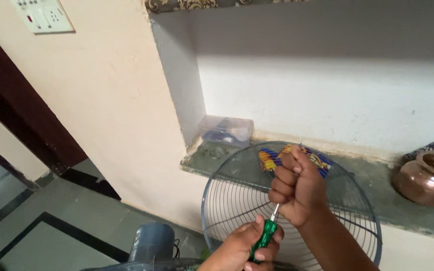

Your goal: The person reassembles an electric fan by hand. They attach the front grille to the fan head, then secure the power cord to the grille using a zip tie.

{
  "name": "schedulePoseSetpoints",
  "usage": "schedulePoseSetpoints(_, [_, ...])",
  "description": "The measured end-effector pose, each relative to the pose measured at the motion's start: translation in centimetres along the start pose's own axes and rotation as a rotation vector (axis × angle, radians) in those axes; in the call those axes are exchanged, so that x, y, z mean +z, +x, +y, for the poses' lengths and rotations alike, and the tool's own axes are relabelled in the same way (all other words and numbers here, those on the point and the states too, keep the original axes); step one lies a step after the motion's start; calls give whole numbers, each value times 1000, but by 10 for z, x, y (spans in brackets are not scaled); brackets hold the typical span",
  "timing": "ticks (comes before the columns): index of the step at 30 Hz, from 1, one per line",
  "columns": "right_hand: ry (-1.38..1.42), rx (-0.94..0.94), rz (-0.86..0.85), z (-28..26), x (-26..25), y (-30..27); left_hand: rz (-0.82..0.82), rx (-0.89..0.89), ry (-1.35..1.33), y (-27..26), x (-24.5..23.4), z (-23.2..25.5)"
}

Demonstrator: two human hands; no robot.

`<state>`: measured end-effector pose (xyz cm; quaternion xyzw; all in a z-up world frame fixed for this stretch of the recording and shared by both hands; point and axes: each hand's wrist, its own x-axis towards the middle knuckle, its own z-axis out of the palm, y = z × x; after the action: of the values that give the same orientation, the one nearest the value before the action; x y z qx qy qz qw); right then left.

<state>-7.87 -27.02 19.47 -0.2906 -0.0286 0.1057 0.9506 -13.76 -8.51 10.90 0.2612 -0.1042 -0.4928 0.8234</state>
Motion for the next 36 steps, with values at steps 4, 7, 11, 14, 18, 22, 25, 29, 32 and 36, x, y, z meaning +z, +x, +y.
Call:
schedulePoseSetpoints(4, [126,68,-137,0,-9,3,-108,-81,-365,2,-9,-13])
schedulePoseSetpoints(7, [-29,-35,100,2,-2,-7,137,98,219,9,-5,-13])
schedulePoseSetpoints(11, [-158,-134,379,18,17,-19,745,443,1446,17,19,-15])
schedulePoseSetpoints(14, [-126,-184,413,21,25,-26,915,436,1649,13,41,-15])
schedulePoseSetpoints(18, [-113,-227,368,25,23,-31,914,440,1682,11,52,-17])
schedulePoseSetpoints(22, [-242,-301,263,27,11,-25,951,602,1692,20,31,-19])
schedulePoseSetpoints(25, [-490,-259,285,29,-5,-20,755,502,1098,29,5,-19])
schedulePoseSetpoints(29, [-952,-322,89,38,-35,-26,505,652,532,52,-13,-1])
schedulePoseSetpoints(32, [-896,-179,-40,56,-61,-42,525,585,393,59,-7,10])
schedulePoseSetpoints(36, [-979,-109,305,35,-96,-44,581,395,417,71,18,15])
